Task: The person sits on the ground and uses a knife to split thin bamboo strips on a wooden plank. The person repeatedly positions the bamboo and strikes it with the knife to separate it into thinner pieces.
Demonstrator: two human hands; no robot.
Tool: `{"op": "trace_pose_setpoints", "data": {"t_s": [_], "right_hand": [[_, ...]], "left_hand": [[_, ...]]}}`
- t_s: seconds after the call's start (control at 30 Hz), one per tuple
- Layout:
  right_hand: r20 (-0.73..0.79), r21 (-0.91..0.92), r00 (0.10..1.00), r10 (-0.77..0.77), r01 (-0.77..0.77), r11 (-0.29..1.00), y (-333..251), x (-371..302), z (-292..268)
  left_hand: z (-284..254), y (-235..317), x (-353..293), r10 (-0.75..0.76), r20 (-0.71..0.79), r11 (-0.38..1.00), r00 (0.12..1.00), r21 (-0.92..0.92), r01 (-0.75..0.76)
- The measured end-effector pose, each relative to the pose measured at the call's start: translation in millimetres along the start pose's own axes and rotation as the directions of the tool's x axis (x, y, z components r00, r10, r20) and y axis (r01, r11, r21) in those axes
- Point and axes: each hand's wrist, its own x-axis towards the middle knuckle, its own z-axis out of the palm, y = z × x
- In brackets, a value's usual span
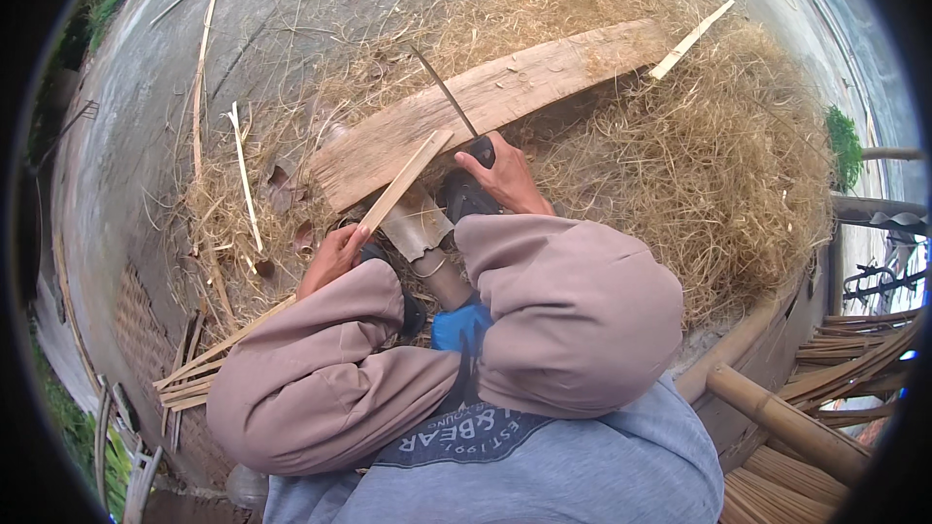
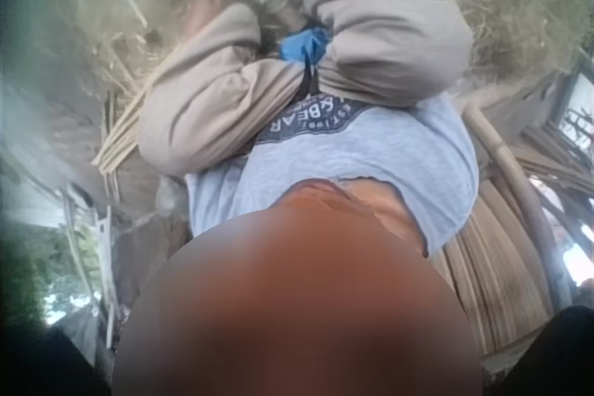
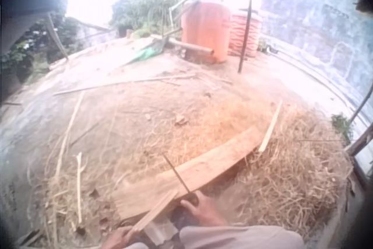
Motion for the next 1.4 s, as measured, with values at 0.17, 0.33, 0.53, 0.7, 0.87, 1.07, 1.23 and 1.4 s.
{"op": "trace_pose_setpoints", "data": {"t_s": [0.17,0.33,0.53,0.7,0.87,1.07,1.23,1.4], "right_hand": [[0.051,-0.112,0.996,-0.08,0.085,0.99,-12,18,-5],[0.025,-0.298,0.982,-0.189,0.188,0.936,21,6,-4],[0.001,-0.348,0.972,-0.236,0.222,0.911,11,-11,0],[0.053,-0.438,0.982,-0.178,0.184,0.88,5,-9,2],[0.058,-0.328,0.994,-0.094,0.108,0.939,15,-11,2],[0.029,-0.337,0.997,-0.07,0.075,0.938,30,-6,11],[0.01,-0.314,0.998,-0.06,0.06,0.948,36,-10,15],[0.076,-0.272,0.997,0.01,0.011,0.962,34,-7,11]], "left_hand": [[-23,-10,7,-0.021,0.08,0.996,0.997,0.083,0.014],[7,26,-17,0.354,-0.307,0.801,0.884,0.587,-0.117],[9,37,-22,0.348,-0.344,0.762,0.872,0.646,-0.049],[10,28,-21,0.384,-0.353,0.691,0.853,0.722,-0.012],[10,27,-19,0.375,-0.344,0.674,0.861,0.739,0.001],[12,25,-18,0.369,-0.335,0.681,0.867,0.732,-0.007],[12,21,-16,0.345,-0.335,0.721,0.877,0.693,-0.019],[-4,27,-16,0.233,-0.242,0.867,0.942,0.49,-0.088]]}}
